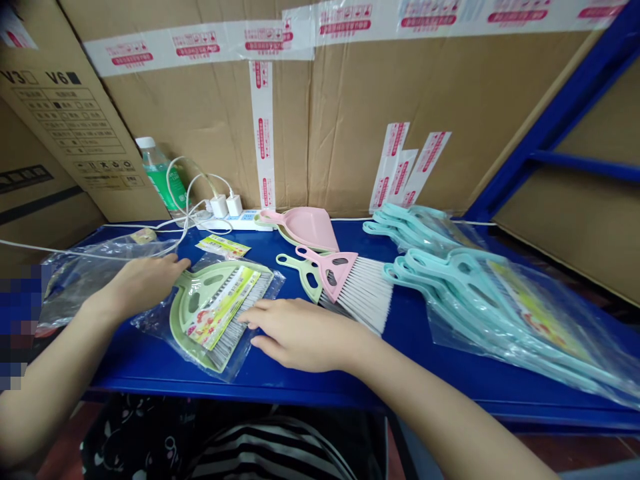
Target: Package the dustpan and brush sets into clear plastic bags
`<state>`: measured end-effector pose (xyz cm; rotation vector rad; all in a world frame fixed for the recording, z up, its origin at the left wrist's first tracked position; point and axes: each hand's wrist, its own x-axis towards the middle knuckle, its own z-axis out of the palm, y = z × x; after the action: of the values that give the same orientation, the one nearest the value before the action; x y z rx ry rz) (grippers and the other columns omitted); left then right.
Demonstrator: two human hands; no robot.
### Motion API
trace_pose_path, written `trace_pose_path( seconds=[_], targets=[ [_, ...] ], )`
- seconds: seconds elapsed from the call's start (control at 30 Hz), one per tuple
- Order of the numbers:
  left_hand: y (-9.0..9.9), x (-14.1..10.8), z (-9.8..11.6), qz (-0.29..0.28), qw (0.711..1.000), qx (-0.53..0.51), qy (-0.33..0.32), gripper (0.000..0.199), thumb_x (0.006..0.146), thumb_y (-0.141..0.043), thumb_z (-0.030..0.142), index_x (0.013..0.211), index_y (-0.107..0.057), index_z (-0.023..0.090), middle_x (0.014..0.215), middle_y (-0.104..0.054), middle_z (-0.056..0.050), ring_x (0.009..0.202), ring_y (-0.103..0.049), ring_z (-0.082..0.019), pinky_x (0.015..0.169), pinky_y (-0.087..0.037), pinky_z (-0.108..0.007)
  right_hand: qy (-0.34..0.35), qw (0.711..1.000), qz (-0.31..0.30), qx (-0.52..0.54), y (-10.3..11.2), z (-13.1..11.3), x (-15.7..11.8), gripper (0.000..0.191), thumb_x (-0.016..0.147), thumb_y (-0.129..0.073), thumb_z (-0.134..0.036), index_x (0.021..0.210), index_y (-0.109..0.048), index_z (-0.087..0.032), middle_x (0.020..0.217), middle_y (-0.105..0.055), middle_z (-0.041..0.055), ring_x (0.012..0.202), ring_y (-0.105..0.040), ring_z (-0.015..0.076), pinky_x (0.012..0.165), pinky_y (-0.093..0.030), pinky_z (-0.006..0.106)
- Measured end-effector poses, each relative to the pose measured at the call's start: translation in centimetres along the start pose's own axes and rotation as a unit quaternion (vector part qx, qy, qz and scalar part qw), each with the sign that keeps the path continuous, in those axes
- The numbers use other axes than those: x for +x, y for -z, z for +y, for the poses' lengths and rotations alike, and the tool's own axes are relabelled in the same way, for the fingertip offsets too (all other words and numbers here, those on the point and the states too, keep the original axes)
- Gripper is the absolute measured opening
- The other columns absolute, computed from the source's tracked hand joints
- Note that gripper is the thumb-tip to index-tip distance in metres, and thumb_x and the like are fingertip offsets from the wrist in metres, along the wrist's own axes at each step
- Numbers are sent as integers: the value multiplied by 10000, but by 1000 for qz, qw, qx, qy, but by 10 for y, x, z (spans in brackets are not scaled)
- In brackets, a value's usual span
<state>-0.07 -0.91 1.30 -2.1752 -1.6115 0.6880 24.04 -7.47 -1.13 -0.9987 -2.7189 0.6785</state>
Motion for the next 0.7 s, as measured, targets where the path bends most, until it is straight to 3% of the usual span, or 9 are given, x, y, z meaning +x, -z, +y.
trace_pose_path(
  seconds=[0.27, 0.5, 0.7],
  targets=[
    [-1, 1, 1, 6, 1000, -16, -3, 427, 855, -281, 0, 1135, -594, 71, 1018, -663, -210, 923, -681, -339, 717, -534, -400, -10, 1000, -16, 0, 1, 0, 0, 339, 942, -466, -186, 1268, -560, -162, 1279, -608, 95, 1117, -599, 236, 951, -471, 379],
    [3, 0, 1, -3, 999, -28, 35, 453, 852, -278, -3, 1169, -584, 102, 1062, -674, -191, 938, -682, -329, 705, -533, -376, 9, 1000, 1, -1, 0, 5, 3, 315, 957, -443, -184, 1243, -567, -142, 1249, -620, 98, 1095, -606, 222, 921, -482, 372],
    [6, 0, 0, -13, 999, -23, 29, 439, 858, -295, 15, 1148, -599, 143, 1069, -677, -156, 930, -686, -314, 707, -530, -359, 62, 984, 74, -153, -14, 7, 13, 283, 925, -454, -122, 1146, -624, -167, 1056, -673, 78, 839, -644, 187, 779, -512, 357]
  ],
)
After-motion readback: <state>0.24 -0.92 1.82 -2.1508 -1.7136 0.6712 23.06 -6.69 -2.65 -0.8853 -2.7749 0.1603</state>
